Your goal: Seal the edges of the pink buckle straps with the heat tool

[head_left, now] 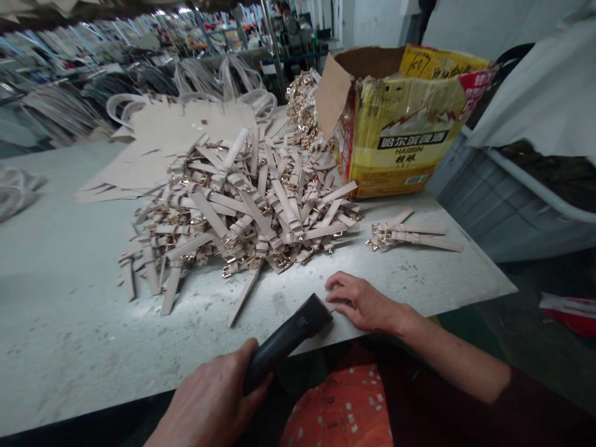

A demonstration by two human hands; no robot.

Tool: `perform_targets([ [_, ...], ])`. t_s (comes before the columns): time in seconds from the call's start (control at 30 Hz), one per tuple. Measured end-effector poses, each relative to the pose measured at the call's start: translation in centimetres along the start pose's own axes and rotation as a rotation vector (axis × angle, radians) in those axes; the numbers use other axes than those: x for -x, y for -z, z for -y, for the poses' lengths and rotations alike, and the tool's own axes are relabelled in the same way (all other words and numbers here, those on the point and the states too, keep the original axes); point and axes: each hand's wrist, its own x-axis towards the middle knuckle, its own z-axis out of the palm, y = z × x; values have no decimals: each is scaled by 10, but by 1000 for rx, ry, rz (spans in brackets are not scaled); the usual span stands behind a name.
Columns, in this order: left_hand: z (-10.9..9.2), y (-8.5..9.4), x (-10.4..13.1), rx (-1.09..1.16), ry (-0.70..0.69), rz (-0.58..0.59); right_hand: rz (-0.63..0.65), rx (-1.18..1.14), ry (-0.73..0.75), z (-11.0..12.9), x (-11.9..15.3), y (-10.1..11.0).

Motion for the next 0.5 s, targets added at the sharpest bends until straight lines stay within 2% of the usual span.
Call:
perform_targets([
  [0.1,-11,-1,-8,12,-61,-79,-9,-12,3,0,-2,1],
  [0.17,-10,-2,-10,37,-84,-118,-23,-19,-3,0,-2,0],
  [0.33,12,-1,-8,111,-17,-121,-116,-31,-23,1,-2,-5],
  [0.5,31,1,7,160,-9,-71,-197,121,158,2,4,-13],
])
